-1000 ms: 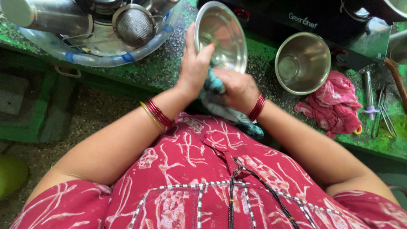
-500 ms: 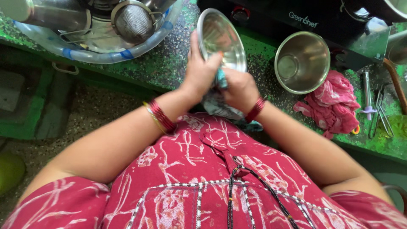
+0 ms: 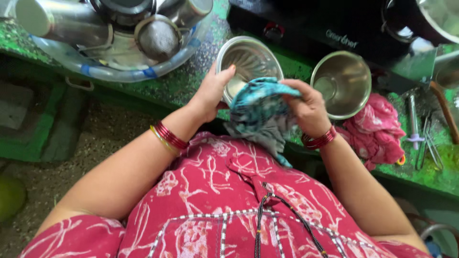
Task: The person dries stainless steel bowls and small metal utensils one by one using a cloth and then places them on the kitchen counter.
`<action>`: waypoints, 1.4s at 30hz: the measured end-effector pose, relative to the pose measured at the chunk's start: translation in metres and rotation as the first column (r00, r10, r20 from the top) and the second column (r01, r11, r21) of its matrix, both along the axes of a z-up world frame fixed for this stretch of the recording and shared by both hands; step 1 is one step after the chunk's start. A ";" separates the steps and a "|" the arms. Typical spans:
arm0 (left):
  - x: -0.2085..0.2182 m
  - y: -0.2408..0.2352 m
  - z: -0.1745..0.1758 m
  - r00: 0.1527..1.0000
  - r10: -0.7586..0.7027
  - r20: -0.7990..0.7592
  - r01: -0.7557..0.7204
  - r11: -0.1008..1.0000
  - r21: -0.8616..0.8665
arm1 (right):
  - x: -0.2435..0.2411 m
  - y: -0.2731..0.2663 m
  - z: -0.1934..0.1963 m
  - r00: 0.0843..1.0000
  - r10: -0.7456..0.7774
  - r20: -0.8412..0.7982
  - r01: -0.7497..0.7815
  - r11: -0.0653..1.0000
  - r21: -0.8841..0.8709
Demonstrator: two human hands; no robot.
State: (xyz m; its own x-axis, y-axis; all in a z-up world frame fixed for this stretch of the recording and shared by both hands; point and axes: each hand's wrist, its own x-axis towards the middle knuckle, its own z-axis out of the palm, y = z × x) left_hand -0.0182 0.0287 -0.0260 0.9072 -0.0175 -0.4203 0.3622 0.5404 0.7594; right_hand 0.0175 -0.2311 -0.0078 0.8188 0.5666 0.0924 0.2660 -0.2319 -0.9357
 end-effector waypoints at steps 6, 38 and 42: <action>0.002 0.008 -0.004 0.963 0.089 0.253 -0.176 0.920 0.350 | 0.006 0.004 0.081 0.815 -0.301 0.496 0.331 0.943 0.029; 0.036 -0.015 -0.074 0.972 0.023 0.232 -0.186 0.675 0.714 | -0.006 0.060 -0.065 0.896 0.417 0.155 -0.325 0.850 -0.414; 0.033 -0.017 -0.070 0.973 0.028 0.228 -0.186 0.675 0.714 | 0.002 0.054 -0.050 0.753 0.486 0.444 -0.044 0.710 -0.703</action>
State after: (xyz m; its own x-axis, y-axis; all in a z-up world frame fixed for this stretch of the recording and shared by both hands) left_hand 0.0148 0.0115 -0.0959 0.9424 0.3236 -0.0844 0.1505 -0.1851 0.9711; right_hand 0.0199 -0.1770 -0.0574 0.5306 0.8474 0.0161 0.8251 -0.5121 -0.2387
